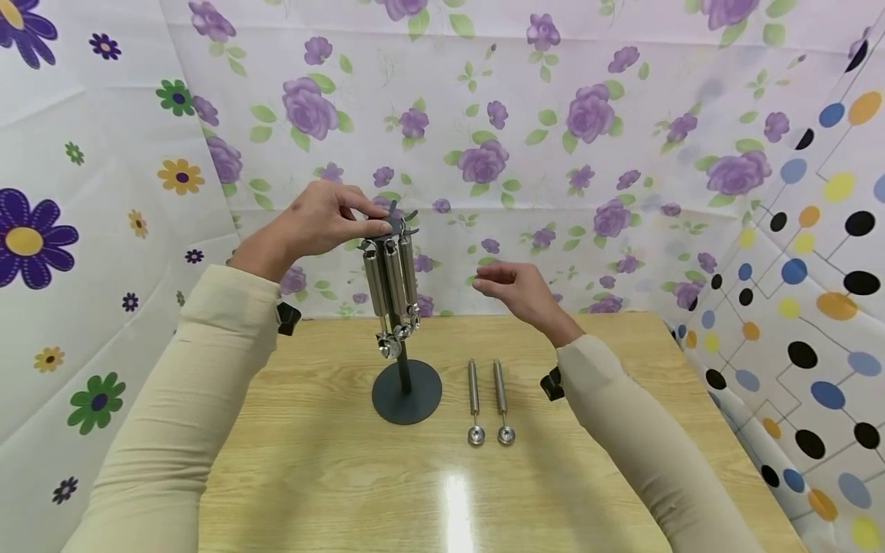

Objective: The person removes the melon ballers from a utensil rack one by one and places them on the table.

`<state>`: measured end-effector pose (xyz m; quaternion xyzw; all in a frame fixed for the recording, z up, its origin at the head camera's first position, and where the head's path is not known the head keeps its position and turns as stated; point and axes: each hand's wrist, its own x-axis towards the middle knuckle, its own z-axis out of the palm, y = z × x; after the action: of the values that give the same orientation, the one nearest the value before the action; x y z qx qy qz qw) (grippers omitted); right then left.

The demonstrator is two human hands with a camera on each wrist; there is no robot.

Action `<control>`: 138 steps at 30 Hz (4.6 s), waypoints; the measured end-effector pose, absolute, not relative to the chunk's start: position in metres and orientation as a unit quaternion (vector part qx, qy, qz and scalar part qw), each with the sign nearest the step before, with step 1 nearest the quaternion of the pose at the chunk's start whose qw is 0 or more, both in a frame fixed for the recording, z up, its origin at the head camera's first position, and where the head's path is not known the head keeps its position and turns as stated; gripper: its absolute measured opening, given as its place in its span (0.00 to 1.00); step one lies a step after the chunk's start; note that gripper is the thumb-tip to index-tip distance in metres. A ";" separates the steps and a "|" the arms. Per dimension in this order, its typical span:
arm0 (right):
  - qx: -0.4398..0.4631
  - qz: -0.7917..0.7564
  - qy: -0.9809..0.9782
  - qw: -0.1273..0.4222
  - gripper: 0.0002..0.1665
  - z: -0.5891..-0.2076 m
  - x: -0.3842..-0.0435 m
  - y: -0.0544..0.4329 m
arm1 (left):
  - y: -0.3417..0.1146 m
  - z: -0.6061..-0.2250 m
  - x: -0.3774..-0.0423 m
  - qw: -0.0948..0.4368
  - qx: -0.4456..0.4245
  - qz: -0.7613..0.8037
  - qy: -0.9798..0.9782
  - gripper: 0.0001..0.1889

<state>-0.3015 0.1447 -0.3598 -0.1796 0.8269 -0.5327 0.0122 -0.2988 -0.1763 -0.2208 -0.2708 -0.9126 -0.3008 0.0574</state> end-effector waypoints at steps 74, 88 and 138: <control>-0.249 -0.534 0.808 -0.002 0.14 -0.315 -0.313 0.081 | -0.179 -0.224 -0.295 0.057 -0.266 -0.311 -0.911 0.14; -0.215 -0.530 0.820 -0.005 0.14 -0.346 -0.307 0.113 | -0.178 -0.224 -0.295 0.057 -0.265 -0.315 -0.910 0.14; -0.097 -0.508 0.856 -0.013 0.13 -0.465 -0.280 0.202 | -0.177 -0.223 -0.294 0.056 -0.260 -0.317 -0.911 0.14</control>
<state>-0.2798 0.2019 -0.4651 -0.0972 0.8555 -0.5083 -0.0132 -0.2944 -0.1770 -0.2227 -0.2597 -0.9106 -0.3168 0.0557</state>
